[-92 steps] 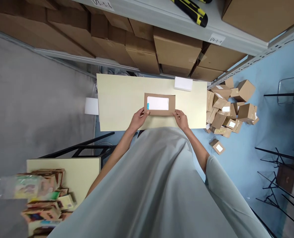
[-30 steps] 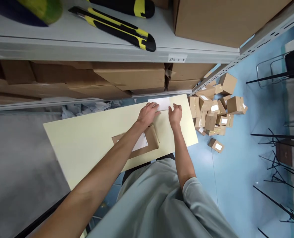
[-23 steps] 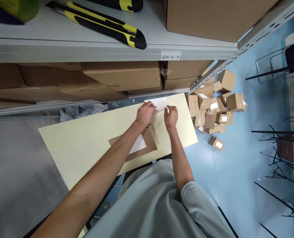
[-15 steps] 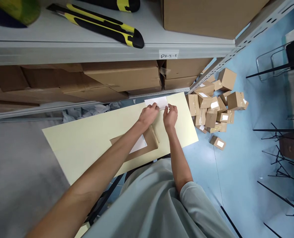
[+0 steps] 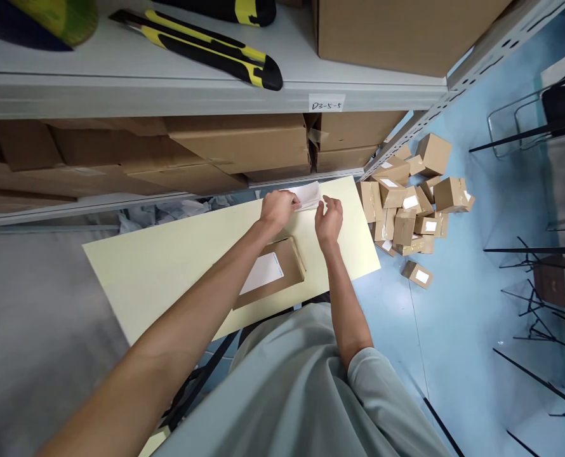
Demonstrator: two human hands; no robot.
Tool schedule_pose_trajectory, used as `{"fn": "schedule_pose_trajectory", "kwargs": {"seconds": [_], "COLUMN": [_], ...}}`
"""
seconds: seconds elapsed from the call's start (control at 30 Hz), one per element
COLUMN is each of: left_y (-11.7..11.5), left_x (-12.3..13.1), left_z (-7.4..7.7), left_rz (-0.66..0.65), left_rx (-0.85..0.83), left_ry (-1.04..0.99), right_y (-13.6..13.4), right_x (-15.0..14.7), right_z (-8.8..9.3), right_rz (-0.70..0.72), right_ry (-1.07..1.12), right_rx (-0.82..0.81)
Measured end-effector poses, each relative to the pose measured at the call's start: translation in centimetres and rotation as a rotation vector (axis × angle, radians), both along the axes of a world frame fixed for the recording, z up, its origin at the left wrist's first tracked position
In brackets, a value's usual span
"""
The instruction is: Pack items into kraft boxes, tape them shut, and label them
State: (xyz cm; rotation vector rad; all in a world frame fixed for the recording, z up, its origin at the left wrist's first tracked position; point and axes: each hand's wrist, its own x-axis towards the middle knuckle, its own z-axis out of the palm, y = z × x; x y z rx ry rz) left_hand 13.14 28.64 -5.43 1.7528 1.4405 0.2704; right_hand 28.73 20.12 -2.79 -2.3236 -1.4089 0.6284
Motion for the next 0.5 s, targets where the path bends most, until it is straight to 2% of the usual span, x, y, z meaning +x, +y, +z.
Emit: {"fn": "schedule_pose_trajectory", "kwargs": {"seconds": [0.1,0.23,0.33,0.5], "left_y": [0.4,0.4,-0.4,-2.6], "left_x": [-0.2,-0.9,-1.9,-4.3], "left_z": [-0.2,0.1,0.8,1.8], "left_rz": [-0.028,0.024,0.155,0.437], "left_rx": [0.014,-0.026,-0.046,-0.101], "left_ry": [0.076,0.012,-0.093,-0.118], "right_y": [0.4,0.6,0.7,2.5], "right_x": [-0.1,-0.2,-0.5,-2.4], "right_z": [-0.1,-0.7,-1.0,-1.6], "right_rz": [0.099,0.141,0.155,0.316], "right_ry": [-0.025,-0.089,-0.141,-0.088], "right_rx": [0.013,-0.067,-0.088,-0.059]}}
